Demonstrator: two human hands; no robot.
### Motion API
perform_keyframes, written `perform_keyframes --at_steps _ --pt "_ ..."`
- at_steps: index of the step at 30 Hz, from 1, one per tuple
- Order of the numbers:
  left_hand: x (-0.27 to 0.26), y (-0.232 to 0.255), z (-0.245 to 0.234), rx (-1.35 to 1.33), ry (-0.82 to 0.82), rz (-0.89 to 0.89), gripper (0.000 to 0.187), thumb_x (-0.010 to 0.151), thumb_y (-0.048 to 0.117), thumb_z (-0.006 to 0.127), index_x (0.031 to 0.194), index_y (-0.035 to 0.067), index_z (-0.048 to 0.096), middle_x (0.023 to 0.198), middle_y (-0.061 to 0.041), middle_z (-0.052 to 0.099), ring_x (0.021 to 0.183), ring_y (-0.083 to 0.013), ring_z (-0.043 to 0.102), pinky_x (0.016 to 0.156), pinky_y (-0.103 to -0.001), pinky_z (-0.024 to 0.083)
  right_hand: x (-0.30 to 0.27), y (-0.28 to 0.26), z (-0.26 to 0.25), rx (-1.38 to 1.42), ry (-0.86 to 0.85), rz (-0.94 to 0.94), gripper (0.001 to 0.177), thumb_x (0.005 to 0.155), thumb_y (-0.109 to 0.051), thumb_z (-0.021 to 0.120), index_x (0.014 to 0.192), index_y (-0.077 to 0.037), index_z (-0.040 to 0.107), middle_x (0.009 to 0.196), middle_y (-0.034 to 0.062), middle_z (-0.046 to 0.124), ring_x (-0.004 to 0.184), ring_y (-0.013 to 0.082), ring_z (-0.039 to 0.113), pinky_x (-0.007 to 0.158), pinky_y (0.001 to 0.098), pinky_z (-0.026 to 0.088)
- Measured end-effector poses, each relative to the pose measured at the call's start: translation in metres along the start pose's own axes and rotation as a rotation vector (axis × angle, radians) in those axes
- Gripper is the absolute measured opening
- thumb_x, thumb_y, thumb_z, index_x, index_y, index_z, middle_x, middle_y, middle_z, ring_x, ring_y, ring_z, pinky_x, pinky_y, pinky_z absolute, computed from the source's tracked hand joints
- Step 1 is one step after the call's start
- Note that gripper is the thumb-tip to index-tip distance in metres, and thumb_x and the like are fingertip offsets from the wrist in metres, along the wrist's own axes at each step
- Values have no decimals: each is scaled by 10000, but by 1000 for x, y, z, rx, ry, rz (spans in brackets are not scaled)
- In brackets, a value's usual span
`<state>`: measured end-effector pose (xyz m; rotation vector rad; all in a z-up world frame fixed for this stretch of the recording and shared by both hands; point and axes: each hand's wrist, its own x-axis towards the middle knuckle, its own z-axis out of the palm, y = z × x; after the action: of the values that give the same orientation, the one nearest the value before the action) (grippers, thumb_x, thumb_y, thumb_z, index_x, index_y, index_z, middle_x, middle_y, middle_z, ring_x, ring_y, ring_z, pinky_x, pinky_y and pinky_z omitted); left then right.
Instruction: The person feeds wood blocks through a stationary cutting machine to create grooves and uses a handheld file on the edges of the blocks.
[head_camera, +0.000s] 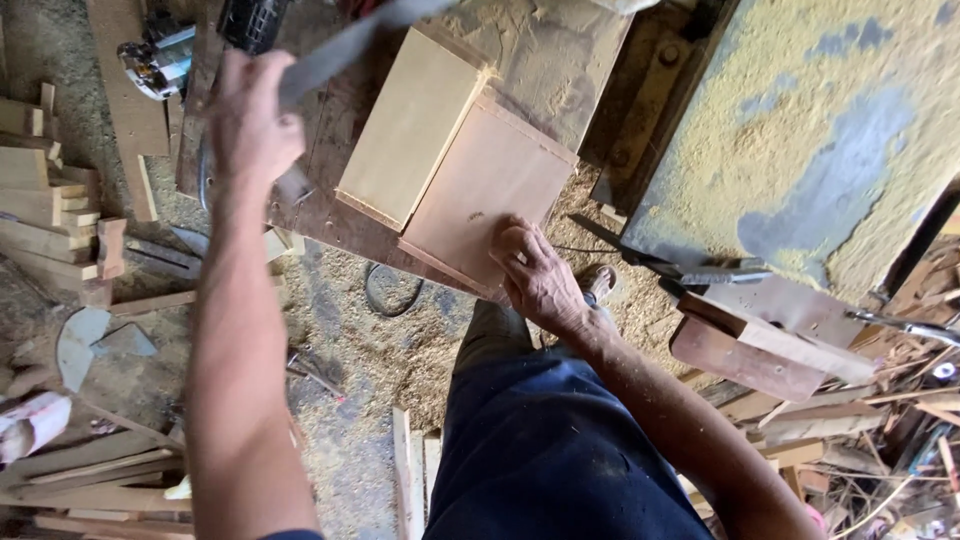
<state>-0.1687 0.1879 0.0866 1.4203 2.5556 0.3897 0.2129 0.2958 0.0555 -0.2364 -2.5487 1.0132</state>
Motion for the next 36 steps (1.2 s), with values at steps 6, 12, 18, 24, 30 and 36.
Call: perform_keyframes --at_steps 6,12,18,24,30,36 --pt "-104 111 -112 -681 69 -862 557 927 655 681 1095 195 416 953 47 465 599 -21 454 406 -165 358 -8 2 19 -137 11 -5 522 716 114 561 1234 81 618 1176 218 525 1221 398 512 1041 516 596" --pt "-270 91 -22 174 -303 -34 551 1001 355 650 1537 367 520 789 41 508 440 -47 297 324 -146 298 -9 -6 25 -235 -147 127 614 904 -264 750 1345 99 524 1338 299 435 1387 504 374 1172 573 453" --pt "-260 111 -41 159 -360 -86 505 1047 384 526 1551 373 489 749 26 524 385 -41 277 271 -142 267 -7 -4 24 -260 -196 107 578 842 -197 763 1311 78 565 1314 265 449 1402 500 353 1163 596 429" --pt "-242 121 -46 201 -464 -83 541 1047 290 531 1579 341 448 829 -80 628 353 -28 311 263 -143 286 -7 -6 27 -292 -160 70 576 829 -162 744 1317 90 571 1278 277 466 1332 518 413 1078 672 470" --pt "-230 120 -62 248 -458 -45 553 988 367 607 1532 356 512 634 59 501 375 -55 305 323 -166 302 -20 5 42 -290 -258 177 635 928 -252 674 1465 26 480 1438 262 406 1470 510 309 1185 638 388" --pt "-169 153 -18 222 -516 165 689 991 160 570 1617 324 333 860 -105 597 529 -108 534 394 -213 451 -23 3 46 -313 -255 174 503 878 -190 723 1324 4 593 1502 244 418 1429 590 325 1098 650 418"
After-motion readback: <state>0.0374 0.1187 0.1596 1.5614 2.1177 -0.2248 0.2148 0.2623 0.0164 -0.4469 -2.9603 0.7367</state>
